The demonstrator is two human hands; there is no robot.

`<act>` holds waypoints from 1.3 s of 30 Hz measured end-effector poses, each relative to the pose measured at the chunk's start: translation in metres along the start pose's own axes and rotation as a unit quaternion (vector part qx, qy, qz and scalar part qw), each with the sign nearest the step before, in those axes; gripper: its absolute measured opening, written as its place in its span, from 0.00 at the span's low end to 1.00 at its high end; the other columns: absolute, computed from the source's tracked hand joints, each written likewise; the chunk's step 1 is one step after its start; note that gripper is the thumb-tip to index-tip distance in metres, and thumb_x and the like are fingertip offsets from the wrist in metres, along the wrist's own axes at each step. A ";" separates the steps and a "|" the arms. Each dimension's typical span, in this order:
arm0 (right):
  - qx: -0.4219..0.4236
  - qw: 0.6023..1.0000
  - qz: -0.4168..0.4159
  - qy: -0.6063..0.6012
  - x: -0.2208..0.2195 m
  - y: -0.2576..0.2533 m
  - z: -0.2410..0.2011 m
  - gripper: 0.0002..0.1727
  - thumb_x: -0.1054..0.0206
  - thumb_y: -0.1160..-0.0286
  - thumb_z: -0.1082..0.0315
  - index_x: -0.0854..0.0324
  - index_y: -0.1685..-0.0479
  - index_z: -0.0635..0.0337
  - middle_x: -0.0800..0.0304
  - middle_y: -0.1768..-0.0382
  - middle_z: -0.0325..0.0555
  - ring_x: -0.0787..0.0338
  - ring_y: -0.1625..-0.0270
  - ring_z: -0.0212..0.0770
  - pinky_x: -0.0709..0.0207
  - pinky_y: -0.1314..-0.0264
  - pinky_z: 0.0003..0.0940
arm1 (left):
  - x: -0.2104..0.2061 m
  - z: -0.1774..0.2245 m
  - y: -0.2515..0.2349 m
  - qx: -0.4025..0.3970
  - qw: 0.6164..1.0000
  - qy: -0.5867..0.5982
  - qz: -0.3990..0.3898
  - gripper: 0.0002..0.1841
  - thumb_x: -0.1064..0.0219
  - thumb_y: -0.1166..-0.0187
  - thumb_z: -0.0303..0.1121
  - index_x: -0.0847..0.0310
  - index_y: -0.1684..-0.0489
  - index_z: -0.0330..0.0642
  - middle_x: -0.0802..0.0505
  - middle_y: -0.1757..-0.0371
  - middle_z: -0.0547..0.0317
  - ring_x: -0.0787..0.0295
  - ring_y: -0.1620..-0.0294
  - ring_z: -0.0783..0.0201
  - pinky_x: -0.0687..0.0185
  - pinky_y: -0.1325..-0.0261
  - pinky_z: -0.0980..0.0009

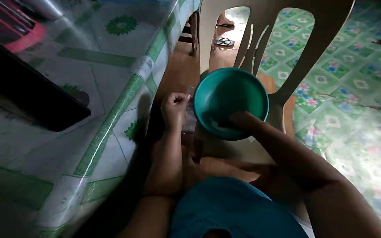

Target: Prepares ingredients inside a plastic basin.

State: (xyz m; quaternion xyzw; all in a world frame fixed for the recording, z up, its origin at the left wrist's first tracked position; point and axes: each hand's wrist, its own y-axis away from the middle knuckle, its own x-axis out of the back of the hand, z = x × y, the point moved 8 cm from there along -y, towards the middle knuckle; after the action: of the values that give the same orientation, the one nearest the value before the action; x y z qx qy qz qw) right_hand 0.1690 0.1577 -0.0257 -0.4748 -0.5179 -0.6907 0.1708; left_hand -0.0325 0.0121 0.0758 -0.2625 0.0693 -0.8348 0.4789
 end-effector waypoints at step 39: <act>-0.132 0.924 0.272 -0.234 -0.031 0.075 0.048 0.14 0.32 0.19 0.66 0.11 0.39 0.58 0.08 0.41 0.54 0.17 0.29 0.60 0.46 0.20 0.78 | -0.055 0.032 0.037 -0.184 0.978 0.073 0.060 0.05 0.21 0.29 0.30 0.09 0.66 0.38 0.06 0.63 0.58 0.10 0.58 0.70 0.14 0.52 0.76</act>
State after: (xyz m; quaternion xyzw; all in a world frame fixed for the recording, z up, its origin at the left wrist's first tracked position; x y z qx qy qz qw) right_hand 0.2622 0.1617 -0.0091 -0.7639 -0.2981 -0.5490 0.1618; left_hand 0.0344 0.0425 0.0688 -0.2793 0.2719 -0.7946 0.4655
